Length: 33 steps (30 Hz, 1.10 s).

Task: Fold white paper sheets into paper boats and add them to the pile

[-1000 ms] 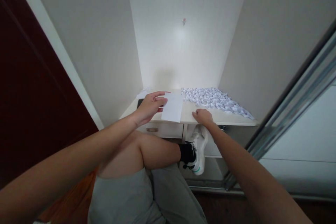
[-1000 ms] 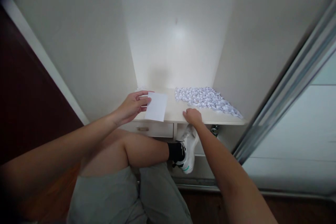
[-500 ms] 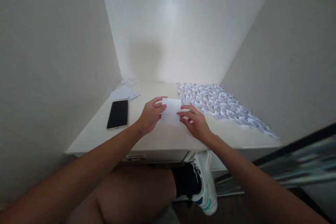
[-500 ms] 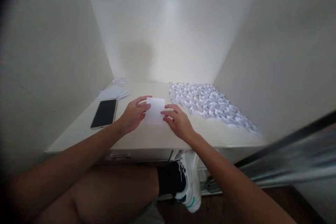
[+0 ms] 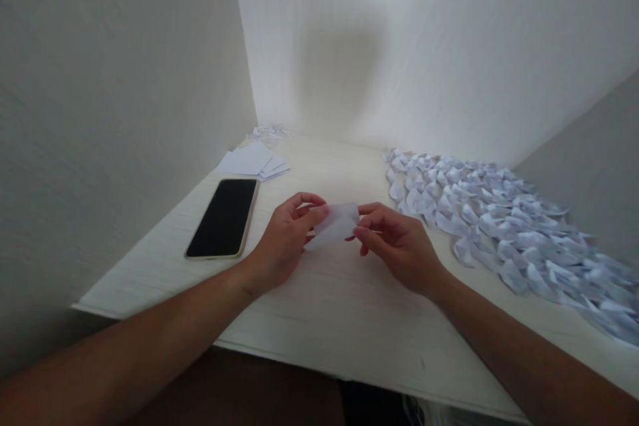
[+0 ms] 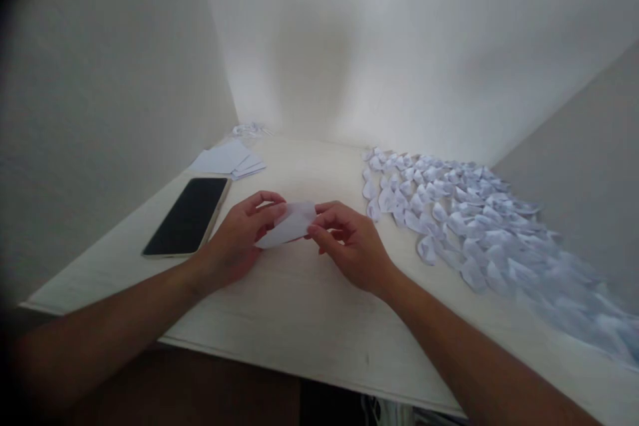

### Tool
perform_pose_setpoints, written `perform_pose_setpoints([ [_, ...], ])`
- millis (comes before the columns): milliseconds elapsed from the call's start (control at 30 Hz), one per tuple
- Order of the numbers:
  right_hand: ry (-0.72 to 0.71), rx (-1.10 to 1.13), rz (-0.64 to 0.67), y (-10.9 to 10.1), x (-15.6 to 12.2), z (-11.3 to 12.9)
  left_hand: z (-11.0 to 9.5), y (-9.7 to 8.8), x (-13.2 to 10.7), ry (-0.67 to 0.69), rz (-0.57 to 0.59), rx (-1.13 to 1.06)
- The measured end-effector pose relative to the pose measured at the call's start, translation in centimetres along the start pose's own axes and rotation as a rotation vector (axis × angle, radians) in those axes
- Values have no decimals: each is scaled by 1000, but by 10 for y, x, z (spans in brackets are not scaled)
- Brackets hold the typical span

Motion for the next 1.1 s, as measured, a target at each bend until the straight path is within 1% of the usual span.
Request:
perform_pose_setpoints([
  [100, 87, 112, 18, -2, -3, -1, -2, 0, -1, 51, 74, 87],
  [200, 189, 146, -24, -5, -3, -2, -2, -2, -4, 94, 161, 289],
  [267, 213, 153, -38, -7, -2, -3, -2, -3, -6, 135, 188, 424],
  [333, 208, 151, -37, -7, -2, -4, -2, -4, -8, 184, 184, 497],
  [433, 190, 123, -35, -7, -3, -5, -3, -5, -9, 249, 163, 533],
  [633, 170, 37, 0, -5, -7, -6, -4, -1, -13, 311, 203, 644],
  [700, 154, 0, -4, -5, -7, -5, -4, 0, -15, 333, 198, 675],
  [933, 100, -24, -20, -5, -8, 1, -2, 0, -17, 324, 136, 637],
  [1100, 102, 2, -58, -4, -9, 1, -6, 4, -18, 346, 50, 584],
])
Point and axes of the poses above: each hand's wrist, its own x-axis towards the middle knuckle, its own y-axis out of the palm, z = x × y, the point moved 2 cm from there along x, towards the middle knuckle, and after that the axes turned 1 degree about -x, right-handed, at the moved point
